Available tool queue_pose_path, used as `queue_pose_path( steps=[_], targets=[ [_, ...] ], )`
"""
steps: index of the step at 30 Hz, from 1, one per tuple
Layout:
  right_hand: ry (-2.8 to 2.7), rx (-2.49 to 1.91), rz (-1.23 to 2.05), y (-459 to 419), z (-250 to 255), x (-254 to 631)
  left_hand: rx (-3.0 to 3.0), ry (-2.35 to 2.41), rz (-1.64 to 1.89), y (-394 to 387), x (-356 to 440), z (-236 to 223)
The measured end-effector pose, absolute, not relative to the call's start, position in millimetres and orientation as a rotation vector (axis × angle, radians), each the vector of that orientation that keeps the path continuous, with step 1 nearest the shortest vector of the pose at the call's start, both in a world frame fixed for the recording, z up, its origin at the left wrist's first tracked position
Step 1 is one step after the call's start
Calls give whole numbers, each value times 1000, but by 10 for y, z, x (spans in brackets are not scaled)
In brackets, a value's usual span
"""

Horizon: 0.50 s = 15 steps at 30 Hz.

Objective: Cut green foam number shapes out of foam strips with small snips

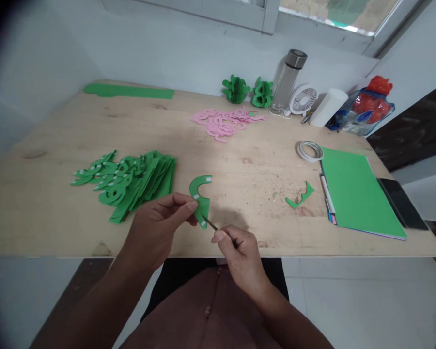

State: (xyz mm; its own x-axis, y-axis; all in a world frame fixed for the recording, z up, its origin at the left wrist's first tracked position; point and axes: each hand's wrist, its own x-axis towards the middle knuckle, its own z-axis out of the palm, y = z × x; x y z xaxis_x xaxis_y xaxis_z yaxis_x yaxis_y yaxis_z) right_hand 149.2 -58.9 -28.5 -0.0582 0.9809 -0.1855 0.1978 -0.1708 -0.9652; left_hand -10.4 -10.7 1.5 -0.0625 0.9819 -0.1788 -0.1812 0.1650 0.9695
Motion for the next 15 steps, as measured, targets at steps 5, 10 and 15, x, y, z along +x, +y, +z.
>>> queue_pose_path(
  steps=[5, 10, 15],
  targets=[
    [-1286, -1424, 1330, -590, -274, 1478, 956, 1253, 1231, -117, -98, 28],
    [-1263, -1393, 1354, -598, -277, 1477, 961, 1263, 1237, -117, -90, 5],
    [-1249, -1389, 1365, -609, -300, 1482, 958, 1265, 1265, -119, -84, -8]
  ],
)
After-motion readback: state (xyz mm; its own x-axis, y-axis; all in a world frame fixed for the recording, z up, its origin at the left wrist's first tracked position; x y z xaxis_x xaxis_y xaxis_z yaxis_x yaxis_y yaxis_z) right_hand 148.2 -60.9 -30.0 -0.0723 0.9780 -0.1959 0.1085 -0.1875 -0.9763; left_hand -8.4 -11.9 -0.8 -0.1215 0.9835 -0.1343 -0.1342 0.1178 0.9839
